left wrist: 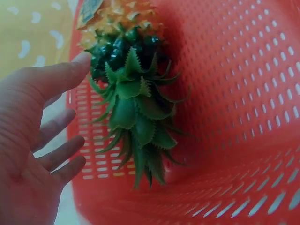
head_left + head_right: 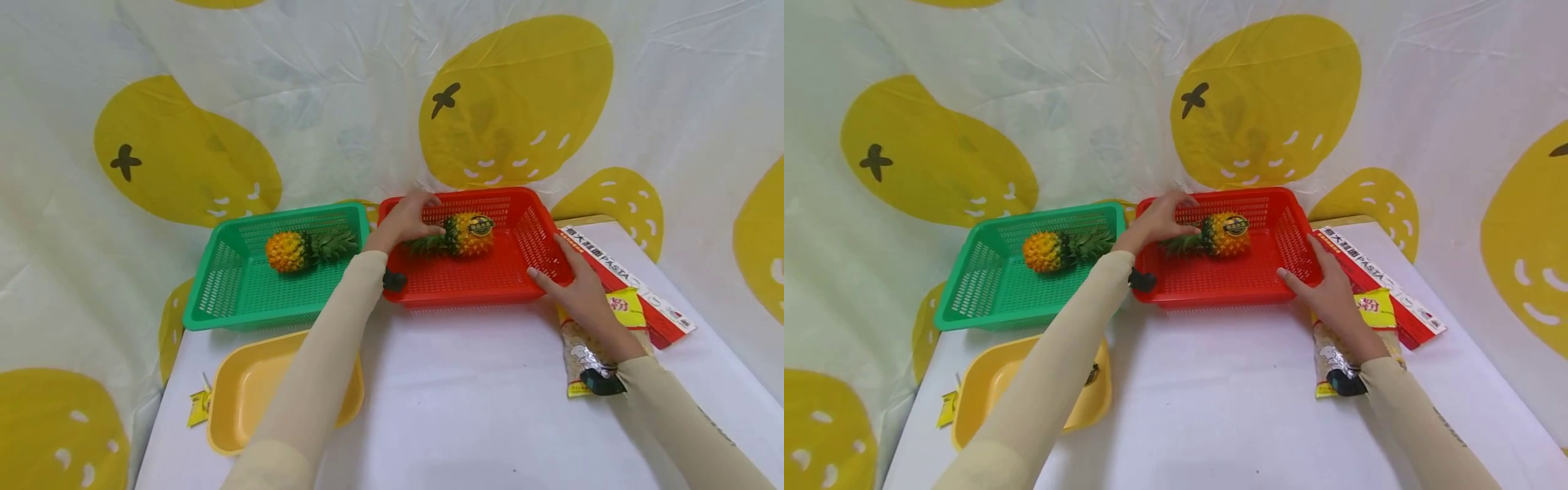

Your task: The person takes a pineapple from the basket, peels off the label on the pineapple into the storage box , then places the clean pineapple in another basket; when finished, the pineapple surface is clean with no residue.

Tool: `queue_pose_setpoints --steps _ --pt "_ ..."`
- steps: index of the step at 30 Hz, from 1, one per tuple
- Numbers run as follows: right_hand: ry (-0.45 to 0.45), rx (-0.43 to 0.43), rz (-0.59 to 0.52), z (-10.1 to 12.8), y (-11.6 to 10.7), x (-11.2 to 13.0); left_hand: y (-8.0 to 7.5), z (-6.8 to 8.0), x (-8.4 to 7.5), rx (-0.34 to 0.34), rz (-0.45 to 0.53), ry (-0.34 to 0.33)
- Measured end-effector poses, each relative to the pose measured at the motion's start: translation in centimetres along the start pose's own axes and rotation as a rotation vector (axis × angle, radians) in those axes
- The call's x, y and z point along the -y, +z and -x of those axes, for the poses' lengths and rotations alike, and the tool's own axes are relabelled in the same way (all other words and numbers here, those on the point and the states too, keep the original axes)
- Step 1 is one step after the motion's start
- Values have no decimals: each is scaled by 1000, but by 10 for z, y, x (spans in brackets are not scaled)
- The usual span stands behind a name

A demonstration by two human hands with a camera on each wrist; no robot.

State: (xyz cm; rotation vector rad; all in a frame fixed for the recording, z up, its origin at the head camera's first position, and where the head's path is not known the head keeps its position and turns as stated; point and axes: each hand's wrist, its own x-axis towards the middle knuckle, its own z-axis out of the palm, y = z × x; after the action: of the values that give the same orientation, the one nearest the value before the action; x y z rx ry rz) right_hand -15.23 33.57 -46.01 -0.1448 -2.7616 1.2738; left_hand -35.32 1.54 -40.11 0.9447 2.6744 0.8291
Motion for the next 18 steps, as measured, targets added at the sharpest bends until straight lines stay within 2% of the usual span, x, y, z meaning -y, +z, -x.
queue_pose_setpoints --steps 11,18 --pt "-3 -6 -3 -1 2 -1 21 -8 -4 37 -74 -10" --pt "4 -8 1 -1 -1 0 27 -16 -11 91 -106 -11"
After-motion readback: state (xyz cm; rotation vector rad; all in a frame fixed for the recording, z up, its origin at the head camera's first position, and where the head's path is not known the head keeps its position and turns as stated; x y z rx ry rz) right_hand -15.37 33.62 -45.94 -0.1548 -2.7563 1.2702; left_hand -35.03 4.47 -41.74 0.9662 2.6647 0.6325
